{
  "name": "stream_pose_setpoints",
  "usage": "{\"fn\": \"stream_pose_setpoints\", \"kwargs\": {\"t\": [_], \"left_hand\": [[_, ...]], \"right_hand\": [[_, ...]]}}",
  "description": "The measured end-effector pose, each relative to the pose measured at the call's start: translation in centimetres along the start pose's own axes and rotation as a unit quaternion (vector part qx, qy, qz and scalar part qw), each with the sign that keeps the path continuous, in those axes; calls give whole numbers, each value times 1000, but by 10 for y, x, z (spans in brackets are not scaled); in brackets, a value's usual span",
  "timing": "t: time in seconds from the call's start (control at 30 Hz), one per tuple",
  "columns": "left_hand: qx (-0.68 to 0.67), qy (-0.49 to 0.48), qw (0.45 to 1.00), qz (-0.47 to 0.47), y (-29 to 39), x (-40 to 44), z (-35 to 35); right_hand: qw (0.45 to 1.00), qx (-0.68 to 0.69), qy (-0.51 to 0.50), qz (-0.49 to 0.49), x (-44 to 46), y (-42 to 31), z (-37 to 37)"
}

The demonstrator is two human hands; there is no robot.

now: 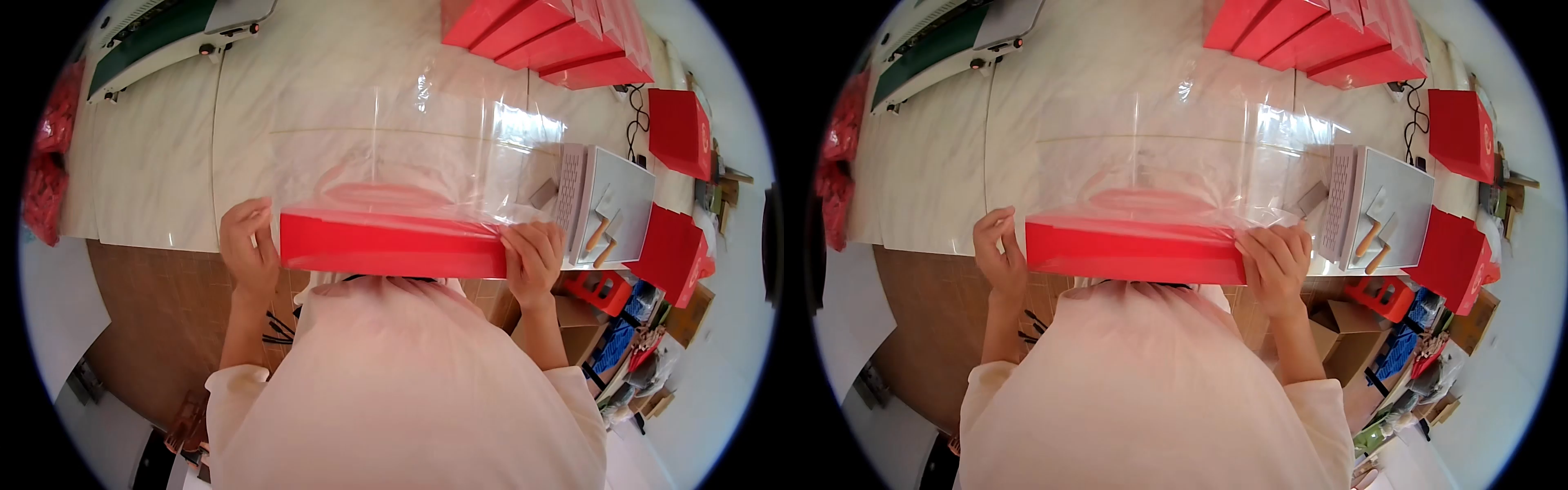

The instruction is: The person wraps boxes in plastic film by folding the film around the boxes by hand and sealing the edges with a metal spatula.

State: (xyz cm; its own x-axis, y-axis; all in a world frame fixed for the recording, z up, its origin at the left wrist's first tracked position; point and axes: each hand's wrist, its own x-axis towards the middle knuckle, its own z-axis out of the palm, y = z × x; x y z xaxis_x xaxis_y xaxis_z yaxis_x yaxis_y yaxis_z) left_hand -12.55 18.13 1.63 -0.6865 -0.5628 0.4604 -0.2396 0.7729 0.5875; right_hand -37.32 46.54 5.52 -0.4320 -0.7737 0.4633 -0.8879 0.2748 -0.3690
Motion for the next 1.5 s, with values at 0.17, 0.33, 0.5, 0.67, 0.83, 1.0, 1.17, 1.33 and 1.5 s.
{"fn": "stream_pose_setpoints", "kwargs": {"t": [0.17,0.33,0.5,0.67,0.83,1.0,1.17,1.33,1.5], "left_hand": [[87,-3,975,204,-24,-12,-27],[85,-65,964,244,-20,-18,-42],[107,-75,961,246,-14,-26,-49],[131,-81,962,226,-2,-24,-69],[106,-179,951,230,86,9,-38],[126,-377,891,219,81,-8,-1],[106,-346,904,225,78,-17,7],[120,-342,907,213,80,-18,8],[129,-344,905,214,82,-20,6]], "right_hand": [[994,-15,-21,-107,-26,-8,-7],[991,-54,-39,-115,-38,-4,-16],[991,-66,-52,-108,-43,-6,-20],[990,-73,-59,-108,-45,-7,-19],[990,-69,-57,-105,-46,-10,-20],[993,-70,-64,-74,-42,-12,-27],[982,-150,-111,-32,-22,7,-55],[973,-174,-133,-66,-26,21,-68],[969,-220,-100,-56,-57,24,-80]]}}
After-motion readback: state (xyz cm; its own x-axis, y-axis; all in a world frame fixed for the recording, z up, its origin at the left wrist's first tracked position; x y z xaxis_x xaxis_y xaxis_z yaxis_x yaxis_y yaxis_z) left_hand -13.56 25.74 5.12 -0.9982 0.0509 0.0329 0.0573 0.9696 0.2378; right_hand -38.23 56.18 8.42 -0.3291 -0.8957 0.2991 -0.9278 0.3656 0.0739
